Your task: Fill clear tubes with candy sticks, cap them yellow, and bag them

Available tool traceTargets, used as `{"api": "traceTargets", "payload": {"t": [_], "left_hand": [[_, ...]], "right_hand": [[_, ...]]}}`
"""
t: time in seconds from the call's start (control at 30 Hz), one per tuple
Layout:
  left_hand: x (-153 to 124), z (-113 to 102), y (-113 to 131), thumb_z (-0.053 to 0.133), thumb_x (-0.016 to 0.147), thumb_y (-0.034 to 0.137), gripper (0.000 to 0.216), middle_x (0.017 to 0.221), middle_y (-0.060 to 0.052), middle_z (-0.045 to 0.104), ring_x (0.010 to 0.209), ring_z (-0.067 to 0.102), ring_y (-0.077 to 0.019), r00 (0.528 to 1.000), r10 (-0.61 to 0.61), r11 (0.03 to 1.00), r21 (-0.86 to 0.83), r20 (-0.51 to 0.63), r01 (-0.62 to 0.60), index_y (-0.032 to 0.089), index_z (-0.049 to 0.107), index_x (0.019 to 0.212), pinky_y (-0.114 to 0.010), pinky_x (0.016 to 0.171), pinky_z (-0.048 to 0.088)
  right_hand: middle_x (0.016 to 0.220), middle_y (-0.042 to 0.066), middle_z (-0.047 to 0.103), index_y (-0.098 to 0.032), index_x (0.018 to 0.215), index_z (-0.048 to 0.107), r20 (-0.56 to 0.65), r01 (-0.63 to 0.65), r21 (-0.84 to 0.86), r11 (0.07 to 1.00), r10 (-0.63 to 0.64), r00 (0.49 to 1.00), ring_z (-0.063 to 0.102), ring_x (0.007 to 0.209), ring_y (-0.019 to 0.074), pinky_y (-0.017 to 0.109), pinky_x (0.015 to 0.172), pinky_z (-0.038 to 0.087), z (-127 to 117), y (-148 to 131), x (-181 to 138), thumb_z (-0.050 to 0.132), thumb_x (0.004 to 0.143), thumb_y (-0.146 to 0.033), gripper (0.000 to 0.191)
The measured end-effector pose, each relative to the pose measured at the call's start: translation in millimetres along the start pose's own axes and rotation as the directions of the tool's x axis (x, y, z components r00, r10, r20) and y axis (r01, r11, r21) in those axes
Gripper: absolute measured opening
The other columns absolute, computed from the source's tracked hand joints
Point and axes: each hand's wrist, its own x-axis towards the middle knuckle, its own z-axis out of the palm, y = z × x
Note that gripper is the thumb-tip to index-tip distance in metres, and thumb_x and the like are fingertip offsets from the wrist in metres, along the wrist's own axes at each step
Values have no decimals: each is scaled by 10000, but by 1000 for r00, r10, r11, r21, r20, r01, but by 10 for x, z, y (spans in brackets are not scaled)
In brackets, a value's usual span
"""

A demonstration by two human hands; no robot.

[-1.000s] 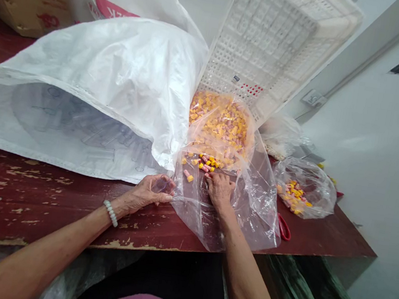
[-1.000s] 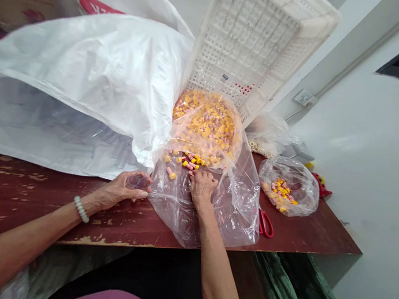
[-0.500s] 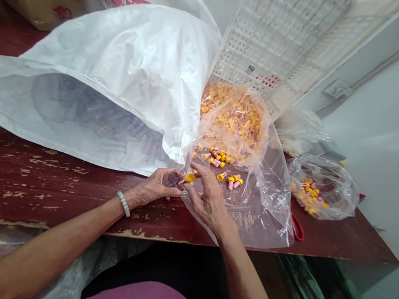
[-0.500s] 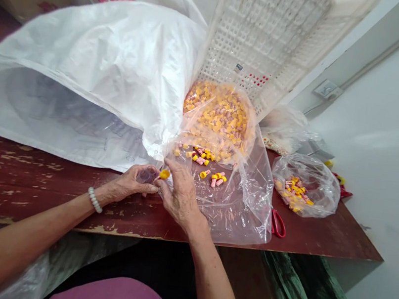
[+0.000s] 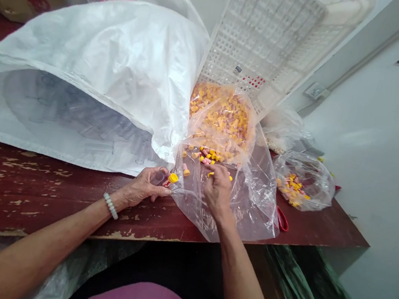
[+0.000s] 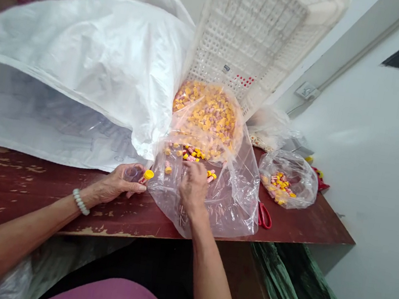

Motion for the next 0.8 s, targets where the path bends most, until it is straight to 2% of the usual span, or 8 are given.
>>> {"api": "traceTargets", "payload": {"t": [0.1, 0.23, 0.33, 0.47, 0.57, 0.67, 0.73, 0.8], "left_hand": [[9, 2, -10, 778, 606, 279, 357, 673, 38, 556, 496, 443, -57, 1000, -18, 999, -31, -12, 18, 140, 521, 811, -153, 369, 354], [14, -2, -15, 784, 597, 270, 366, 683, 34, 558, 515, 450, -61, 1000, -22, 998, -67, -4, 21, 139, 522, 818, -148, 361, 344], [24, -2, -21, 777, 610, 258, 348, 678, 35, 553, 498, 449, -59, 1000, -23, 995, -92, 21, 25, 140, 522, 816, -146, 343, 323], [31, -2, -38, 766, 625, 252, 343, 663, 39, 542, 486, 453, -68, 999, -39, 992, -119, 32, 43, 149, 523, 843, -150, 323, 306], [26, -4, -40, 760, 639, 268, 336, 666, 40, 534, 480, 437, -62, 999, -40, 997, -67, 30, 42, 148, 529, 852, -155, 334, 298], [22, -8, -29, 750, 655, 286, 334, 632, 56, 516, 454, 390, -48, 999, -28, 999, 32, 30, 27, 141, 544, 876, -166, 368, 289], [27, -12, -22, 752, 647, 273, 321, 636, 51, 522, 497, 413, -55, 999, 13, 994, 105, 33, -17, 126, 570, 867, -175, 435, 331], [36, -17, -20, 757, 626, 247, 286, 678, 35, 545, 588, 457, -77, 998, 58, 985, 163, 39, -63, 114, 591, 817, -187, 524, 375]], "right_hand": [[1159, 128, 582, -190, 1231, 562, 60, -207, -209, 956, 224, 973, 512, 1073, 246, 379, 899, 396, 69, 283, 168, 425, 885, -246, 376], [1033, 162, 636, -178, 1031, 675, 116, -238, -244, 940, 272, 955, 507, 1052, 331, 475, 864, 380, 253, 407, 276, 544, 829, -384, 317], [1020, 162, 650, -166, 1018, 668, 131, -248, -215, 945, 279, 951, 521, 1052, 325, 477, 874, 375, 295, 387, 308, 527, 836, -289, 262], [1090, 142, 638, -134, 1183, 553, 99, -270, -102, 957, 280, 955, 581, 995, 239, 375, 846, 430, 158, 231, 254, 390, 917, -255, 335], [1045, 72, 647, -176, 1146, 547, 72, -89, 257, 962, 73, 995, 604, 931, 165, 290, 807, 467, -36, -52, 107, 367, 949, -298, 294], [1008, 57, 628, -193, 1033, 600, -44, 226, 591, 775, -249, 968, 588, 964, 152, 290, 859, 463, -192, -393, -55, 443, 921, -221, 194], [1016, 67, 612, -198, 1043, 608, -61, 332, 605, 723, -374, 925, 571, 988, 156, 304, 881, 460, -228, -565, -126, 442, 905, -149, 221], [1040, 78, 611, -201, 1090, 595, -36, 397, 552, 733, -455, 890, 558, 1004, 170, 341, 912, 449, -224, -658, -159, 433, 892, -110, 272]]}}
